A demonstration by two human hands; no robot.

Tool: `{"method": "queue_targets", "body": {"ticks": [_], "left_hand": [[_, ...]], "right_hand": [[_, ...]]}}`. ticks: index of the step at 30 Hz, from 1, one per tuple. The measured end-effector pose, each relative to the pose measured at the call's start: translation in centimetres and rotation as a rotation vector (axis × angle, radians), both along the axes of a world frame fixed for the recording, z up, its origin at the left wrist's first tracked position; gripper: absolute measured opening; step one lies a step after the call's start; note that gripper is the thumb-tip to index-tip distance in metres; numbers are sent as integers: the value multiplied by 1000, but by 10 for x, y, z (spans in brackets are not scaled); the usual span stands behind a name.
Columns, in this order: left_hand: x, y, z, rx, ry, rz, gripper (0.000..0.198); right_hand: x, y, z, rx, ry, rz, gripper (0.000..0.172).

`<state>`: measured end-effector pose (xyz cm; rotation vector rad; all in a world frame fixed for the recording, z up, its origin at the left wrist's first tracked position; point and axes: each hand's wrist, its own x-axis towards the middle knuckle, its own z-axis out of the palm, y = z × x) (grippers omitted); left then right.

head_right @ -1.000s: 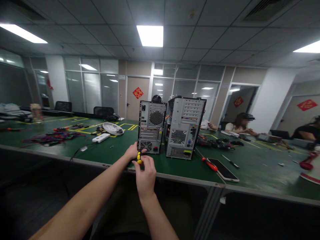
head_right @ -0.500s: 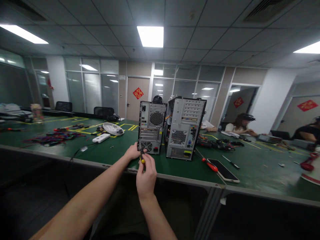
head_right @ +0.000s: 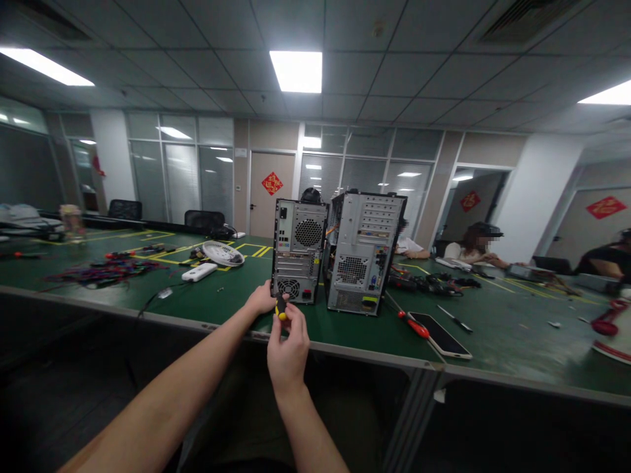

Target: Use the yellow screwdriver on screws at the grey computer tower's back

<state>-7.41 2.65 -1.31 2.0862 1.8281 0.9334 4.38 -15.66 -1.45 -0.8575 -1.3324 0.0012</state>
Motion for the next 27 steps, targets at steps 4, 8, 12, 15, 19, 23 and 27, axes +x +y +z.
{"method": "queue_targets", "body": {"ticks": [4,8,12,15,19,23,27], "left_hand": [[0,2,-1,3,5,-3,73],[-1,4,-3,12,4,-14,73],[-1,4,-3,12,-1,-19,74],[-1,4,-2,8,2,-18,74],[-1,4,-3,16,14,-4,74],[-1,4,-3,7,20,-3,74],[-1,3,-2,11,17,-9,73]], "right_hand": [[2,-1,2,-16,-25,0,14],[2,-2,4,35,-100,-29,16],[2,-4,4,42,-130,-42,17],[2,-4,4,8,-111,-36,8],[3,-2,3,-8,-92,-17,9],[2,-1,3,28,-118,-46,10],[2,-1,2,14,-123,-43,7]]}}
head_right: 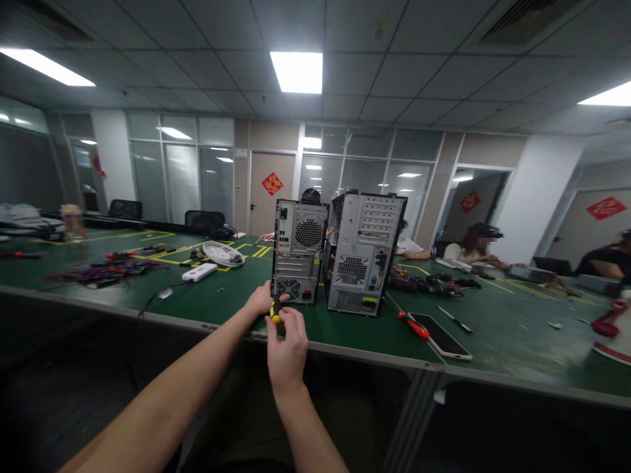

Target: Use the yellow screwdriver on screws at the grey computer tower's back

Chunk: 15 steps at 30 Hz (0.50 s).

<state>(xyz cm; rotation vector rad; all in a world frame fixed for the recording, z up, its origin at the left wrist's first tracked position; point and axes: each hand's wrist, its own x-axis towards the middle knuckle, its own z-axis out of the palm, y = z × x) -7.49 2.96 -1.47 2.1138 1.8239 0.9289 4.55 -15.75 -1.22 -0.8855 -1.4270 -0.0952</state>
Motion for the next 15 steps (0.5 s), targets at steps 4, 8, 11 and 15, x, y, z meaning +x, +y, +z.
{"method": "queue_targets", "body": {"ticks": [4,8,11,15], "left_hand": [[0,-1,0,14,1,1,74],[0,0,0,9,-4,3,74],[0,0,0,6,-7,3,74],[0,-2,1,-1,-14,-1,75]], "right_hand": [[1,1,0,-19,16,3,11],[1,1,1,12,-11,13,8],[0,1,1,18,-26,1,18],[1,2,1,13,-24,-9,15]]}}
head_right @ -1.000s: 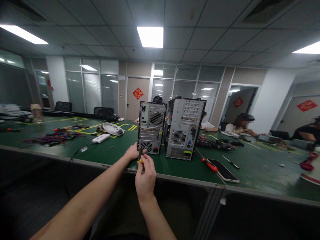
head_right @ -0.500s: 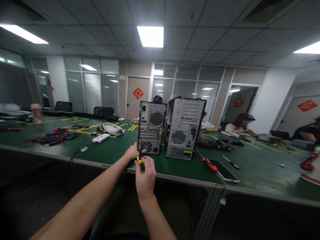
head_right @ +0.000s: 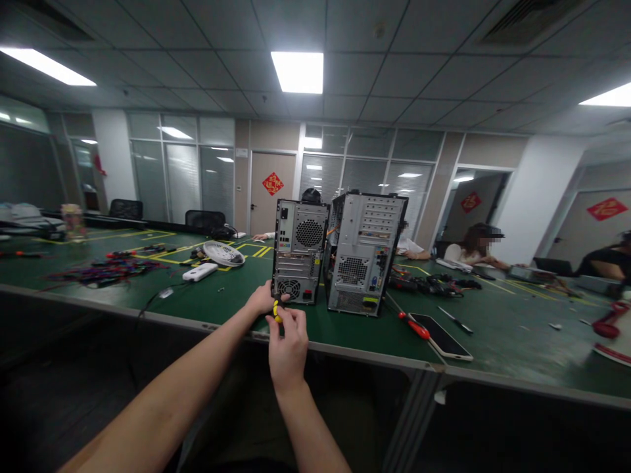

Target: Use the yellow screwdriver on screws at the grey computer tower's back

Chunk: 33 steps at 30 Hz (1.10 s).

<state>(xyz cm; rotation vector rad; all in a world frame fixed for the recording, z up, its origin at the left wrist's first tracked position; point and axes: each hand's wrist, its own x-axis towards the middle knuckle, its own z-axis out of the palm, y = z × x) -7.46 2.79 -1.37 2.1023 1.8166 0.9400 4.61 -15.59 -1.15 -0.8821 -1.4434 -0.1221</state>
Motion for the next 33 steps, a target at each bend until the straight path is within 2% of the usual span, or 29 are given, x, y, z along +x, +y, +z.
{"method": "queue_targets", "body": {"ticks": [12,17,27,33], "left_hand": [[0,4,-4,19,-2,-1,71],[0,1,-1,13,6,5,72],[0,4,-3,-2,-10,2,72],[0,1,0,-8,-9,-4,70]], "right_hand": [[-4,0,0,8,27,61,17],[-2,0,1,0,41,42,12],[-1,3,2,-24,58,35,16],[1,1,3,0,-14,17,20]]}}
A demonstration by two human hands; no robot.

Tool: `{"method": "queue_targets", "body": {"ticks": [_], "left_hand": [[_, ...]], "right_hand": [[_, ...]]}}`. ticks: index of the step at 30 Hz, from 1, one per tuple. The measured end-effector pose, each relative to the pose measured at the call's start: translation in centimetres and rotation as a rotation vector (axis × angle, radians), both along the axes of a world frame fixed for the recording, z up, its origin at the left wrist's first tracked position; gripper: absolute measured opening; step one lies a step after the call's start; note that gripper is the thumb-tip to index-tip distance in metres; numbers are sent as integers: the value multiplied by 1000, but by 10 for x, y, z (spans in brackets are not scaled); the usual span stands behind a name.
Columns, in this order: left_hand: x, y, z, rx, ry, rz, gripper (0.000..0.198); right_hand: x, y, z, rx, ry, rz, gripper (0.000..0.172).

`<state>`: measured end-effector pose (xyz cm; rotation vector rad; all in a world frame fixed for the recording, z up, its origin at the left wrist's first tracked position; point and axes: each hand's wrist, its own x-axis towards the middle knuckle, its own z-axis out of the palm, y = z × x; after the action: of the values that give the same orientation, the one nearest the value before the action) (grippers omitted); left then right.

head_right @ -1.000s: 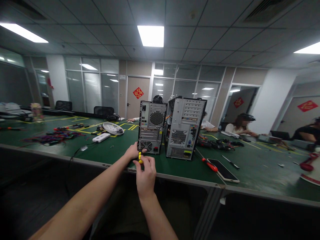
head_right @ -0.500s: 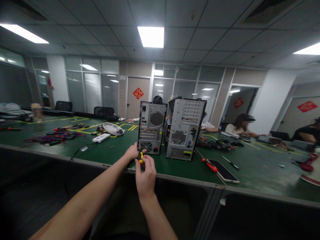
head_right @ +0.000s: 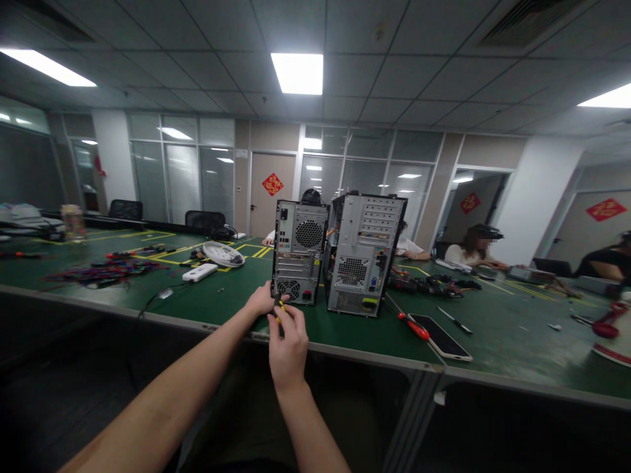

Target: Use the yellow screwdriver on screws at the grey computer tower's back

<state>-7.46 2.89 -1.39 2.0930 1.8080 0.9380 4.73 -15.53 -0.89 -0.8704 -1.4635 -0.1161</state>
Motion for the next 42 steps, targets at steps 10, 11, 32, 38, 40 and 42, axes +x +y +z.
{"method": "queue_targets", "body": {"ticks": [10,11,32,38,40,42], "left_hand": [[1,-5,3,7,20,4,72],[1,-4,2,9,19,4,72],[-1,3,-3,4,3,3,78],[0,0,-1,1,-3,8,76],[0,0,-1,1,-4,10,77],[0,1,-2,1,0,12,78]], "right_hand": [[-4,-1,-5,-4,-7,8,25],[-3,0,-5,-8,4,8,24],[2,3,-8,16,-58,-90,16],[3,2,-8,35,-71,-103,19],[3,2,-8,30,-71,-103,18],[3,2,-8,28,-71,-101,18]]}}
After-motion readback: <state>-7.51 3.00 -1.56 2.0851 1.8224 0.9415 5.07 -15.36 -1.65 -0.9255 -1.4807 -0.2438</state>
